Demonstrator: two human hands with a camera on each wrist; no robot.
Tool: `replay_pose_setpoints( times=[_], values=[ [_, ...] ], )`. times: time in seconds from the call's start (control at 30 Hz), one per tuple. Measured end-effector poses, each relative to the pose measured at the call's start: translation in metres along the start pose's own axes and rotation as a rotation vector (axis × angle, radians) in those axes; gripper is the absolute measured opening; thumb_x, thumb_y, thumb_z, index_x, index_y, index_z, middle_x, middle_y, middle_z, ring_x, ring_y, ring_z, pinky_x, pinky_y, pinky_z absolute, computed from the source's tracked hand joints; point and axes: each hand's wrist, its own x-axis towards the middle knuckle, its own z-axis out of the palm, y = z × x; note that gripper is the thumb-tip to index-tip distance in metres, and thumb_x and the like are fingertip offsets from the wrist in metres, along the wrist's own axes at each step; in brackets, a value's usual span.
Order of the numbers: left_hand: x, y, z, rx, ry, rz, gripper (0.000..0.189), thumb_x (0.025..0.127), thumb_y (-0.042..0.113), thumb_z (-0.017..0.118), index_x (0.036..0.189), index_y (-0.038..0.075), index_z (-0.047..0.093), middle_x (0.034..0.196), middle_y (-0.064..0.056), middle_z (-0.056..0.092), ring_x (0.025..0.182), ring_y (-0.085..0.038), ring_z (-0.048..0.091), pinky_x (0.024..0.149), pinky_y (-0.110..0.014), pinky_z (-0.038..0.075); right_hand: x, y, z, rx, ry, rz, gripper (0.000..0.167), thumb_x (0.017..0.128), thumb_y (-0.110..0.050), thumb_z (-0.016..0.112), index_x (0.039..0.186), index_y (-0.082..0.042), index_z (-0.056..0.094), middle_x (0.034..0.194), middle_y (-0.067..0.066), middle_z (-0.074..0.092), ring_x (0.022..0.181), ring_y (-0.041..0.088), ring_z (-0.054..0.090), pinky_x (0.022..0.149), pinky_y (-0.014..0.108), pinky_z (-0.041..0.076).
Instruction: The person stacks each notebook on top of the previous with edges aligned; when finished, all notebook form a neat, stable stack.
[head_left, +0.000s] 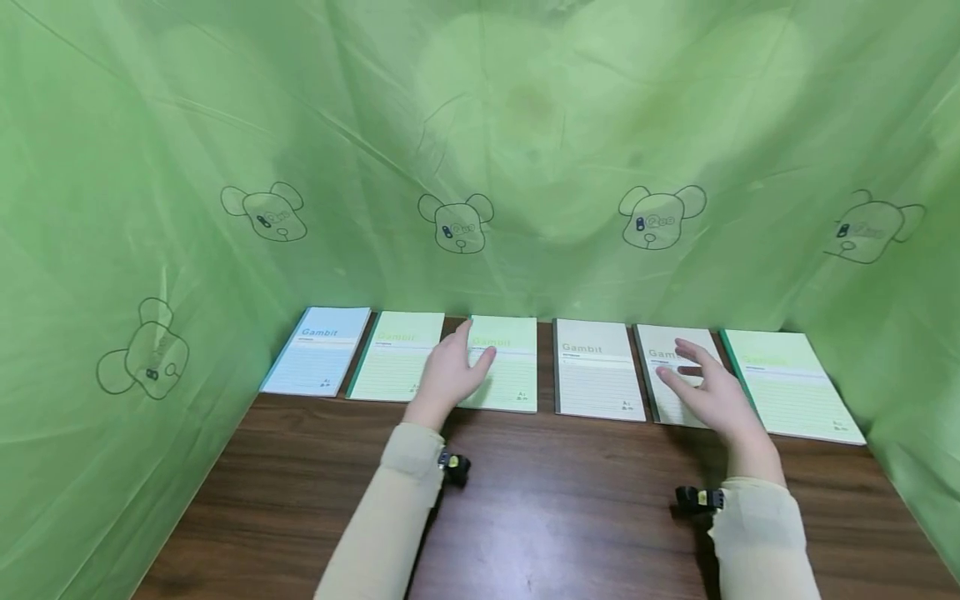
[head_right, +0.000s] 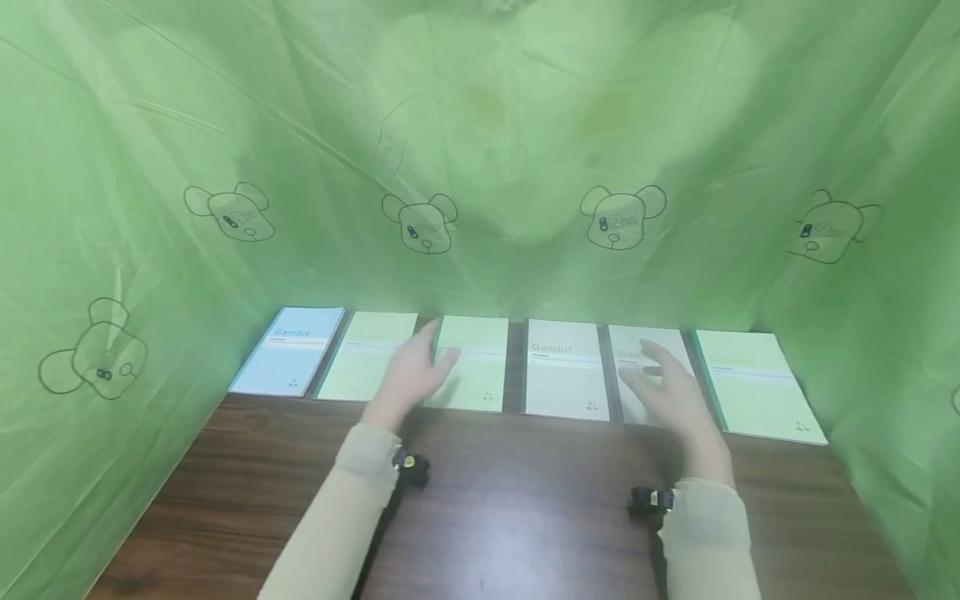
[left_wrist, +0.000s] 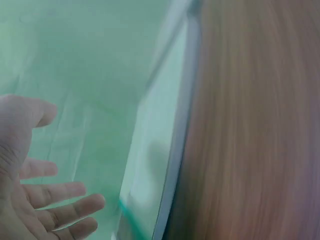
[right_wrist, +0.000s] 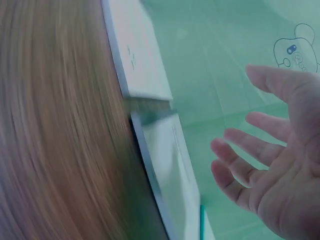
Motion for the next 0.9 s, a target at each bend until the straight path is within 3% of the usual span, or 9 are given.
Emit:
replay_pose_setpoints(
  times=[0.1, 0.2, 0.3, 0.37, 0.53, 0.7, 0.9],
  values=[
    [0.001, 0.019, 0.014, -0.063, 0.021, -0.026, 0.072, 0.106, 0.043, 0.064, 0.163, 0.002, 0.046, 0.147, -0.025, 0.065, 0.131, -0.045, 0.064, 0.110, -0.059, 0.053, -0.001, -0.006, 0.009, 0.089, 0.033, 0.042, 0.080, 0.111, -0.051, 0.060, 0.171, -0.006, 0.031, 0.164, 0.028, 0.046, 0.140, 0.054, 0.053, 0.102, 0.065, 0.052],
    [0.001, 0.036, 0.025, -0.139, 0.033, -0.049, 0.066, 0.105, 0.035, 0.067, 0.159, 0.001, 0.051, 0.138, -0.023, 0.070, 0.124, -0.044, 0.068, 0.104, -0.059, 0.056, 0.000, -0.008, 0.019, 0.158, 0.053, 0.054, 0.074, 0.112, -0.047, 0.061, 0.168, -0.005, 0.038, 0.158, 0.028, 0.053, 0.135, 0.050, 0.057, 0.094, 0.044, 0.057],
    [0.001, 0.048, 0.036, -0.199, 0.002, -0.079, 0.066, 0.104, 0.033, 0.068, 0.159, 0.001, 0.050, 0.138, -0.021, 0.070, 0.123, -0.042, 0.068, 0.105, -0.057, 0.056, 0.000, -0.007, 0.028, 0.208, 0.055, 0.057, 0.069, 0.112, -0.043, 0.062, 0.166, -0.004, 0.043, 0.153, 0.027, 0.057, 0.130, 0.046, 0.060, 0.084, 0.026, 0.055],
    [0.001, 0.055, 0.042, -0.244, -0.032, -0.098, 0.067, 0.103, 0.033, 0.068, 0.160, 0.003, 0.049, 0.139, -0.020, 0.070, 0.124, -0.040, 0.068, 0.105, -0.054, 0.056, -0.001, -0.005, 0.032, 0.227, 0.050, 0.063, 0.067, 0.112, -0.041, 0.062, 0.165, -0.003, 0.044, 0.153, 0.027, 0.058, 0.128, 0.044, 0.061, 0.081, 0.022, 0.053],
    [0.000, 0.065, 0.052, -0.310, -0.104, -0.121, 0.066, 0.102, 0.035, 0.068, 0.160, 0.009, 0.050, 0.141, -0.015, 0.071, 0.126, -0.036, 0.069, 0.104, -0.051, 0.057, -0.001, -0.006, 0.041, 0.228, 0.041, 0.085, 0.066, 0.113, -0.041, 0.059, 0.164, -0.002, 0.045, 0.152, 0.028, 0.059, 0.126, 0.046, 0.066, 0.082, 0.025, 0.052],
    [-0.004, 0.073, 0.061, -0.338, -0.165, -0.094, 0.065, 0.102, 0.033, 0.068, 0.159, 0.008, 0.051, 0.142, -0.015, 0.070, 0.118, -0.034, 0.072, 0.100, -0.048, 0.058, 0.001, -0.009, 0.045, 0.220, 0.017, 0.104, 0.067, 0.115, -0.045, 0.054, 0.164, -0.001, 0.044, 0.152, 0.030, 0.058, 0.124, 0.046, 0.069, 0.080, 0.026, 0.054],
    [-0.008, 0.078, 0.075, -0.316, -0.223, -0.064, 0.059, 0.104, 0.032, 0.067, 0.157, 0.009, 0.054, 0.140, -0.013, 0.071, 0.124, -0.031, 0.069, 0.103, -0.047, 0.057, 0.006, -0.008, 0.051, 0.175, -0.009, 0.156, 0.074, 0.115, -0.056, 0.046, 0.165, -0.002, 0.043, 0.154, 0.031, 0.057, 0.127, 0.046, 0.068, 0.098, 0.050, 0.054]
  ],
)
